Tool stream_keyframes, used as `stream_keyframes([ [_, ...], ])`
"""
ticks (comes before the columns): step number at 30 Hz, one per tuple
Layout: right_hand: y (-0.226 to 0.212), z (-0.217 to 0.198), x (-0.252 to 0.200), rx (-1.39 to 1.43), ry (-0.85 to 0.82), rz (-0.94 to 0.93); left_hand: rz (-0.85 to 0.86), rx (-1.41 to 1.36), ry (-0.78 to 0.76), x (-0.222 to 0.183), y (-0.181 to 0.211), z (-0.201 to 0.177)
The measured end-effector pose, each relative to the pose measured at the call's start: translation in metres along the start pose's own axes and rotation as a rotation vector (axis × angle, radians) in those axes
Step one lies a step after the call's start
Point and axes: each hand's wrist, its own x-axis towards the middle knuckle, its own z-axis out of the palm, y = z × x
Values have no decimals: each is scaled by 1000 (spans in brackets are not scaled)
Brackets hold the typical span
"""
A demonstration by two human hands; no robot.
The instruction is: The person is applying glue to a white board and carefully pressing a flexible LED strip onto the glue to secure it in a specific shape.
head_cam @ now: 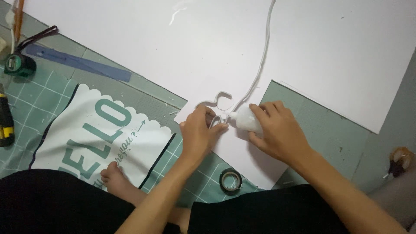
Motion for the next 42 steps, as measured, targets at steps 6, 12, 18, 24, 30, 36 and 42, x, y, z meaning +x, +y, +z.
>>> stream_keyframes([
  [6, -3, 1, 0, -5, 19, -15, 10, 1, -4, -1, 4, -3],
  [12, -4, -2, 1, 1, 23, -25, 19, 12, -15, 0, -2, 1],
  [18, -4, 3, 2, 0, 25, -16, 39, 9, -4, 1, -5, 3],
  [24, -6, -2, -1, 9, 27, -32, 27, 11, -1, 1, -5, 2],
  [30, -5, 3, 0, -43, 26, -17, 63, -9, 3, 0, -4, 2],
  [36, -3, 3, 1, -21, 49, -51, 34, 18, -7, -1, -2, 1],
  [42, -3, 6, 1, -17, 43, -46, 28, 13, -5, 1, -3, 2],
])
